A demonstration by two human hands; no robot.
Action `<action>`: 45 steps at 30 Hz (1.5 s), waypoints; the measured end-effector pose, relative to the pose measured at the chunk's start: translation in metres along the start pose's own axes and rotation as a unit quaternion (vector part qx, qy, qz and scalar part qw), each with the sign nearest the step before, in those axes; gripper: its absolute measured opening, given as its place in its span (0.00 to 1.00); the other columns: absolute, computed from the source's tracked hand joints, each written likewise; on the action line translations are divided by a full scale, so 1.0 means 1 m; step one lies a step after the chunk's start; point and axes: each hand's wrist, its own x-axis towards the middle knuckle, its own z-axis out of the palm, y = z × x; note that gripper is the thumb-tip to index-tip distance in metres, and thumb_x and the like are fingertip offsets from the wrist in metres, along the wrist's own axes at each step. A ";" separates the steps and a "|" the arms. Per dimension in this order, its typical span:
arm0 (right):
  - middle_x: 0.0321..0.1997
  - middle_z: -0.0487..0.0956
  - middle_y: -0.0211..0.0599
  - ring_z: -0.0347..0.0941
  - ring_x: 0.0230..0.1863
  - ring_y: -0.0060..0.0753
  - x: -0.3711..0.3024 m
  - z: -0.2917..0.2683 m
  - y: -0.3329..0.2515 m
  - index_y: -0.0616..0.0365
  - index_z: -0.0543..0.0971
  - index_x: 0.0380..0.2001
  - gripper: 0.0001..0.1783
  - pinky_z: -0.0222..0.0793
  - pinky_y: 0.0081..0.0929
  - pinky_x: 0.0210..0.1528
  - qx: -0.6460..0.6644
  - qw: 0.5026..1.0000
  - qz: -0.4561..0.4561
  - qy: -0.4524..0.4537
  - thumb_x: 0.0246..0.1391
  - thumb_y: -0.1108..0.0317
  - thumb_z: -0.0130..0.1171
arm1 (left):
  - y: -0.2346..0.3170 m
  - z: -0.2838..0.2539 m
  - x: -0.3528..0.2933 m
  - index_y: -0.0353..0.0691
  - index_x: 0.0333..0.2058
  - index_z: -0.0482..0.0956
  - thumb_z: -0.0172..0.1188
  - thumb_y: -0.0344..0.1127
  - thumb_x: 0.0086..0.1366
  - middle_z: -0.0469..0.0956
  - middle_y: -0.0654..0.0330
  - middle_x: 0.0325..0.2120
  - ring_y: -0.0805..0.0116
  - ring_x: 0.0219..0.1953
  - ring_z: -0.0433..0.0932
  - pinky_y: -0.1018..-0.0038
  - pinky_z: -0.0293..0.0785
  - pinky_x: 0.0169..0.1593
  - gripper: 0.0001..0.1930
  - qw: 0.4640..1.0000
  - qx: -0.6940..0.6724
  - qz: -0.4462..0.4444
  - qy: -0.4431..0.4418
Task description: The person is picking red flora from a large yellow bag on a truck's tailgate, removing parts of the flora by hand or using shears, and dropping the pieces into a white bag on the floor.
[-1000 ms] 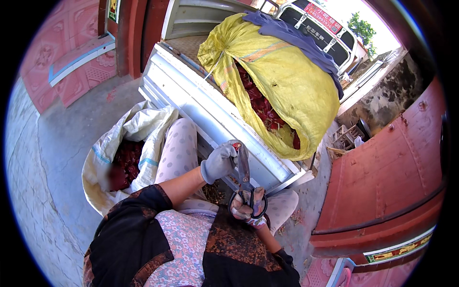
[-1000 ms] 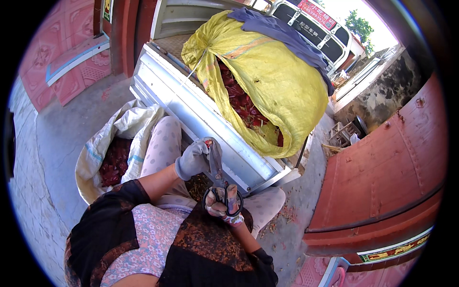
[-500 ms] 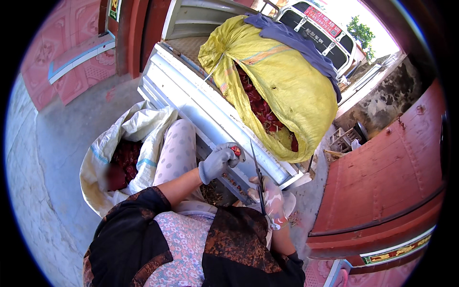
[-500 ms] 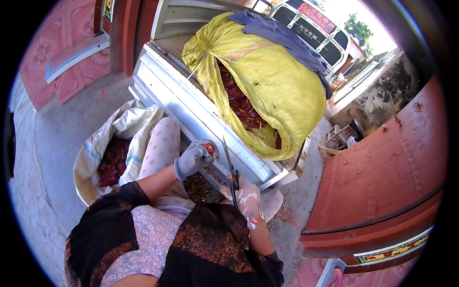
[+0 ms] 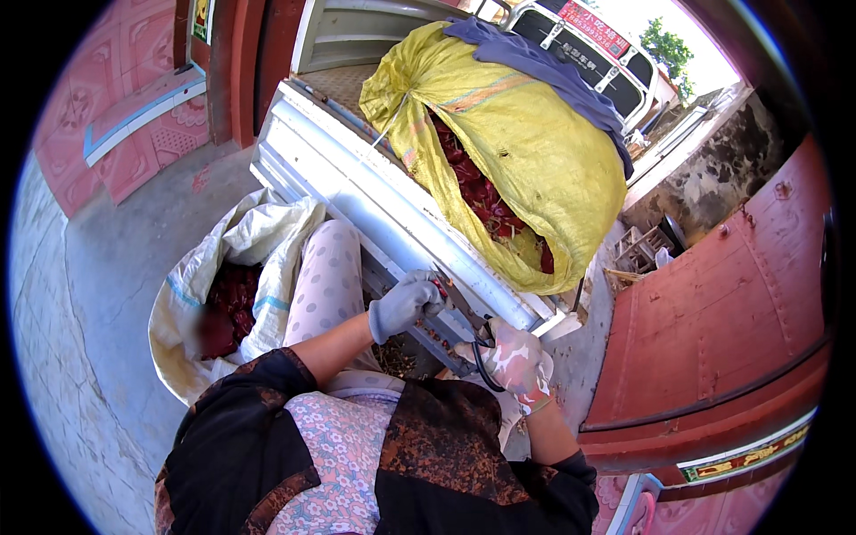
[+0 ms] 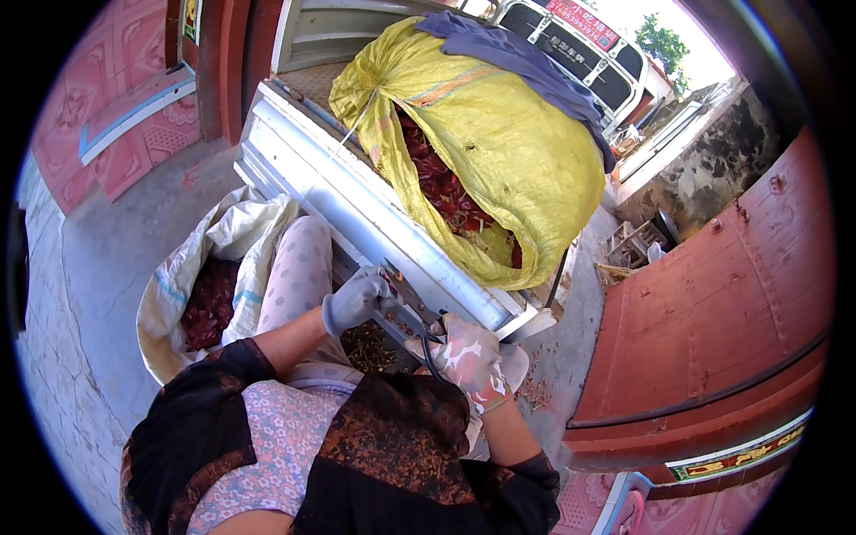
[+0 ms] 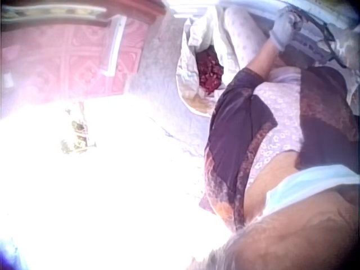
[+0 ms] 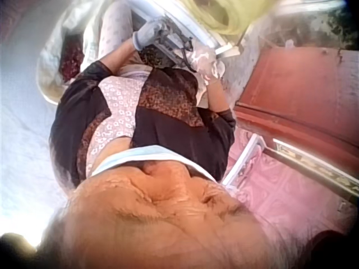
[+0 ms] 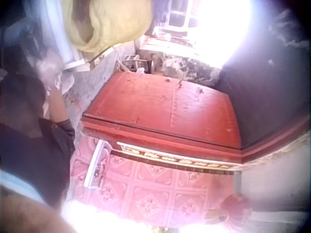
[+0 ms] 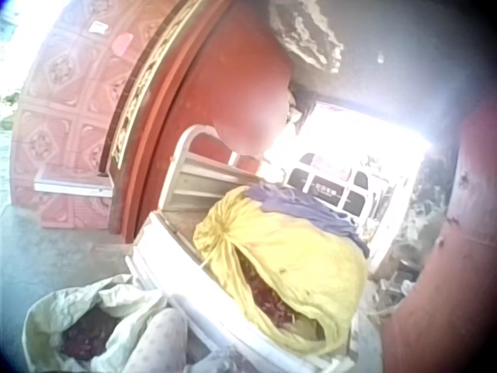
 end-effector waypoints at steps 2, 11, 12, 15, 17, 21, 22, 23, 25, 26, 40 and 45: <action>0.24 0.78 0.41 0.77 0.28 0.44 -0.004 -0.001 0.004 0.56 0.76 0.26 0.30 0.71 0.34 0.32 -0.002 1.000 0.023 -0.011 0.37 0.37 0.63 | -0.001 -0.003 -0.001 0.34 0.25 0.73 0.52 0.51 0.61 0.65 0.64 0.18 0.75 0.21 0.63 0.75 0.63 0.27 0.21 1.000 -0.006 -0.029 -0.006; 0.18 0.75 0.32 0.68 0.19 0.26 -0.017 -0.026 0.117 0.59 0.79 0.32 0.20 0.63 0.30 0.22 0.231 0.890 0.320 0.228 0.49 0.51 0.62 | 0.021 0.001 -0.005 0.31 0.31 0.75 0.48 0.34 0.53 0.68 0.64 0.20 0.77 0.23 0.63 0.80 0.63 0.32 0.12 0.985 -0.014 -0.171 0.002; 0.17 0.74 0.30 0.67 0.18 0.23 -0.011 -0.028 0.136 0.60 0.80 0.33 0.19 0.62 0.29 0.21 0.236 0.872 0.360 0.232 0.51 0.52 0.62 | 0.019 0.002 -0.005 0.32 0.31 0.75 0.49 0.34 0.54 0.68 0.64 0.21 0.77 0.24 0.63 0.80 0.63 0.32 0.12 0.988 -0.022 -0.155 -0.007; 0.19 0.76 0.31 0.68 0.20 0.24 0.018 -0.017 0.187 0.60 0.80 0.33 0.18 0.63 0.29 0.23 0.170 0.876 0.393 0.222 0.51 0.54 0.60 | 0.014 0.004 -0.007 0.34 0.33 0.75 0.51 0.36 0.57 0.69 0.66 0.23 0.78 0.25 0.64 0.80 0.62 0.32 0.11 0.991 -0.021 -0.132 -0.024; 0.20 0.76 0.32 0.69 0.20 0.24 0.047 -0.003 0.207 0.59 0.80 0.33 0.17 0.64 0.28 0.24 0.102 0.898 0.383 0.192 0.52 0.54 0.59 | 0.011 0.007 -0.005 0.35 0.34 0.75 0.52 0.37 0.59 0.69 0.66 0.24 0.79 0.26 0.65 0.80 0.62 0.31 0.11 0.988 0.008 -0.150 -0.026; 0.23 0.78 0.34 0.71 0.22 0.25 0.100 0.017 0.230 0.59 0.81 0.33 0.16 0.65 0.27 0.27 -0.026 0.923 0.351 0.154 0.53 0.56 0.57 | 0.018 0.017 -0.004 0.36 0.36 0.75 0.52 0.35 0.59 0.68 0.68 0.23 0.80 0.25 0.64 0.82 0.61 0.30 0.10 0.984 0.013 -0.178 -0.019; 0.24 0.78 0.34 0.71 0.23 0.25 0.107 0.019 0.234 0.59 0.81 0.33 0.16 0.65 0.27 0.27 -0.049 0.924 0.347 0.152 0.53 0.57 0.57 | 0.019 0.017 -0.004 0.36 0.36 0.74 0.52 0.34 0.59 0.68 0.68 0.22 0.80 0.24 0.64 0.82 0.60 0.29 0.10 0.982 0.011 -0.185 -0.020; 0.24 0.78 0.35 0.72 0.23 0.26 0.110 0.016 0.240 0.59 0.81 0.33 0.15 0.66 0.27 0.28 -0.068 0.923 0.345 0.156 0.53 0.57 0.56 | 0.020 0.018 -0.002 0.36 0.35 0.74 0.52 0.34 0.58 0.67 0.69 0.22 0.80 0.24 0.63 0.82 0.60 0.29 0.09 0.981 0.008 -0.193 -0.022; 0.26 0.79 0.36 0.73 0.24 0.26 0.111 -0.001 0.229 0.58 0.81 0.33 0.15 0.66 0.26 0.29 -0.083 0.923 0.333 0.174 0.54 0.58 0.55 | 0.021 0.017 -0.005 0.36 0.35 0.74 0.52 0.34 0.58 0.67 0.69 0.21 0.81 0.23 0.63 0.82 0.59 0.28 0.09 0.981 -0.002 -0.192 -0.021; 0.26 0.80 0.36 0.73 0.25 0.26 0.105 -0.013 0.220 0.58 0.82 0.33 0.15 0.67 0.26 0.30 -0.071 0.923 0.324 0.195 0.54 0.58 0.55 | 0.022 0.016 -0.005 0.36 0.34 0.74 0.52 0.34 0.58 0.66 0.69 0.21 0.81 0.23 0.63 0.82 0.59 0.28 0.09 0.983 -0.010 -0.183 -0.026; 0.49 0.76 0.43 0.72 0.50 0.46 0.200 0.030 0.090 0.49 0.74 0.50 0.23 0.67 0.35 0.53 -0.042 0.994 0.056 0.082 0.47 0.69 0.58 | 0.021 0.008 -0.005 0.36 0.32 0.73 0.51 0.34 0.56 0.66 0.69 0.20 0.80 0.22 0.62 0.82 0.58 0.27 0.08 0.980 -0.028 -0.196 -0.027; 0.50 0.76 0.43 0.71 0.52 0.45 0.186 0.006 0.082 0.50 0.73 0.51 0.25 0.66 0.33 0.55 -0.059 0.996 0.050 0.034 0.46 0.67 0.57 | 0.021 0.008 -0.006 0.36 0.32 0.74 0.51 0.34 0.56 0.66 0.69 0.19 0.80 0.22 0.62 0.82 0.58 0.27 0.09 0.981 -0.032 -0.189 -0.036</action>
